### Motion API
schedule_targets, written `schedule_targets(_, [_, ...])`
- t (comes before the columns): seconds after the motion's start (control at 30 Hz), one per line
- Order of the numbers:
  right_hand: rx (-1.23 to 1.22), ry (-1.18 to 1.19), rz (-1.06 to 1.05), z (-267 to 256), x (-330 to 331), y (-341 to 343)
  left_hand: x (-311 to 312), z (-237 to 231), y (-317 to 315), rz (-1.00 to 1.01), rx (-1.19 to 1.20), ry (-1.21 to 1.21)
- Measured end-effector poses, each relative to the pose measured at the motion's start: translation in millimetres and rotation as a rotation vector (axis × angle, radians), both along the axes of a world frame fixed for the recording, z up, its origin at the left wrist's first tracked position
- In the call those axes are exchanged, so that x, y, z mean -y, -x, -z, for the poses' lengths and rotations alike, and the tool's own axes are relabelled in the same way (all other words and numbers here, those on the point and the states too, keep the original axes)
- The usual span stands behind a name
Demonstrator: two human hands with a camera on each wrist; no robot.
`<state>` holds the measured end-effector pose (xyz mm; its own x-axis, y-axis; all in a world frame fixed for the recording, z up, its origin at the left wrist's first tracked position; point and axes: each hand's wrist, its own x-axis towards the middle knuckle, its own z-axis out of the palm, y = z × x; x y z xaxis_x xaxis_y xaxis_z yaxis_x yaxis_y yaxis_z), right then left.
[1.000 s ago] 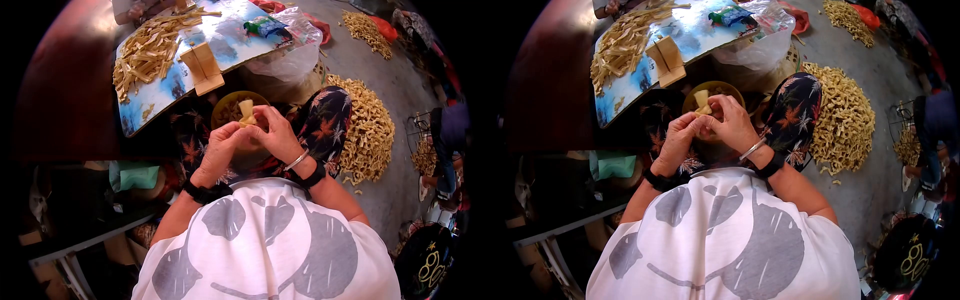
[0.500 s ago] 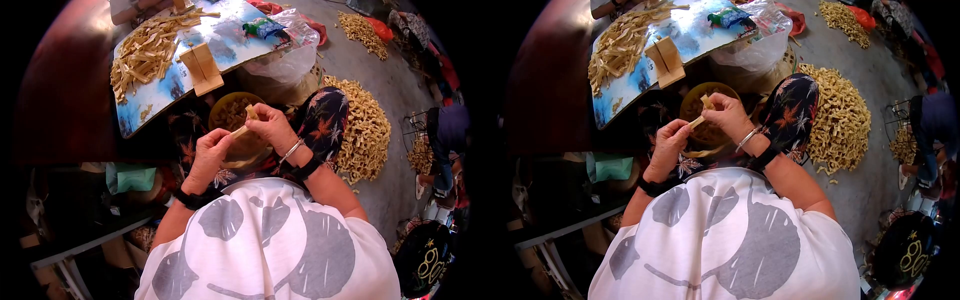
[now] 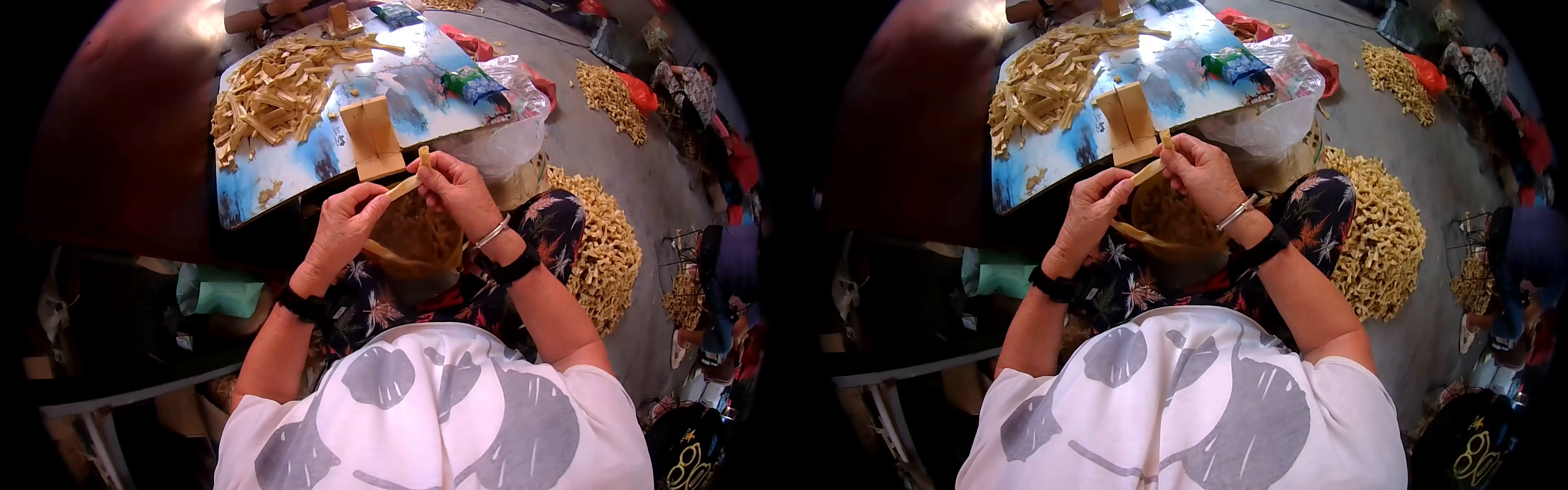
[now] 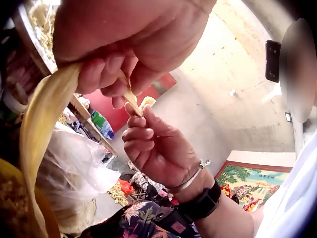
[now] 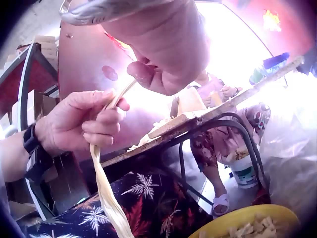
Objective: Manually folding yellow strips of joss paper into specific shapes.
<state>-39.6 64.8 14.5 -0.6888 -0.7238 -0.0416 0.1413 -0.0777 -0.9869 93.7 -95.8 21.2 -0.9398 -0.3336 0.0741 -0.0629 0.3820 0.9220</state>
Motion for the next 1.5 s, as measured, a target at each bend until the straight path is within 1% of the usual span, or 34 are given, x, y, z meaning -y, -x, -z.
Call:
schedule_targets(0.1, [-0.349,-0.112,0.073,1.0,13.0,-1.9,-0.1,1.3,13.4,-0.031,-0.169,-0.123])
schedule_targets(0.13, [-0.461,-0.154,0.09,-4.1,14.2,-5.3,-0.8,-0.3,14.3,-0.039,-0.165,-0.086])
schedule_targets(0.23, [-0.63,-0.074,0.156,-10.5,19.8,-19.4,-10.8,3.0,21.4,-0.09,-0.251,-0.124])
schedule_targets(0.27, [-0.623,-0.122,0.116,-17.2,17.1,-21.6,-14.5,1.5,22.4,-0.112,-0.272,-0.159])
schedule_targets(0.37, [-0.693,-0.158,0.055,-11.8,17.0,-19.5,-6.9,8.5,24.2,-0.113,-0.265,-0.035])
schedule_targets(0.4, [-0.73,-0.156,0.064,-11.6,16.6,-20.1,-11.2,2.4,24.0,-0.113,-0.288,-0.091])
schedule_targets(0.5, [-0.828,-0.155,0.079,-10.1,16.4,-21.3,-14.1,-0.8,21.4,-0.1,-0.273,-0.077])
schedule_targets(0.6, [-0.876,-0.145,0.074,-6.6,15.1,-23.4,-15.7,-12.4,19.1,-0.098,-0.237,0.114])
schedule_targets(0.67, [-0.889,-0.109,0.064,-8.0,13.9,-25.3,-15.8,-5.0,19.2,-0.112,-0.29,-0.028])
schedule_targets(0.7, [-0.878,-0.108,0.059,-7.6,13.2,-26.2,-16.0,-3.1,19.2,-0.118,-0.316,-0.099])
schedule_targets(0.87, [-0.795,-0.163,0.019,-1.6,4.1,-37.6,-21.7,-1.8,7.6,-0.167,-0.23,-0.395])
schedule_targets(0.9, [-0.746,-0.169,0.009,-1.7,4.2,-37.9,-20.8,0.9,6.4,-0.17,-0.21,-0.453])
schedule_targets(0.93, [-0.697,-0.174,-0.001,-2.2,4.6,-37.4,-13.2,5.6,3.3,-0.111,-0.126,-0.535])
schedule_targets(0.97, [-0.648,-0.178,-0.01,-2.8,5.7,-36.3,-13.3,7.2,4.0,-0.112,-0.146,-0.542])
schedule_targets(1.03, [-0.316,-0.121,-0.018,6.4,12.0,-25.9,-17.3,6.5,7.9,-0.114,-0.187,-0.557])
schedule_targets(1.07, [-0.152,-0.093,-0.024,8.7,15.9,-19.1,-10.1,20.9,5.7,-0.025,-0.142,-0.589])
schedule_targets(1.1, [-0.158,-0.075,-0.023,6.3,19.4,-13.0,-14.7,18.9,4.6,0.053,-0.129,-0.726])
schedule_targets(1.17, [-0.165,-0.043,-0.021,0.5,26.2,-2.6,-13.1,16.4,0.1,0.034,-0.032,-0.644])
schedule_targets(1.23, [-0.217,-0.051,0.004,-2.3,33.9,7.2,4.2,17.4,2.7,-0.068,-0.004,-0.48])
schedule_targets(1.27, [-0.265,-0.074,0.027,-3.1,37.6,11.7,13.1,15.6,8.9,-0.134,-0.039,-0.324])
schedule_targets(1.3, [-0.312,-0.098,0.05,-3.9,41.2,15.3,25.1,16.0,14.7,-0.192,-0.079,-0.071])
schedule_targets(1.37, [-0.415,-0.096,0.12,-7.8,53.8,19.7,47.7,2.9,32.0,-0.172,-0.196,0.203])
schedule_targets(1.43, [-0.556,-0.058,0.203,-9.7,66.6,27.7,65.6,-10.6,49.6,-0.145,-0.235,0.415])
schedule_targets(1.47, [-0.596,-0.1,0.222,-11.8,71.5,32.6,69.8,-20.2,56.4,-0.153,-0.192,0.511])
schedule_targets(1.5, [-0.702,-0.099,0.269,-10.6,77.2,39.3,75.6,-20.2,65.8,-0.173,-0.259,0.534])
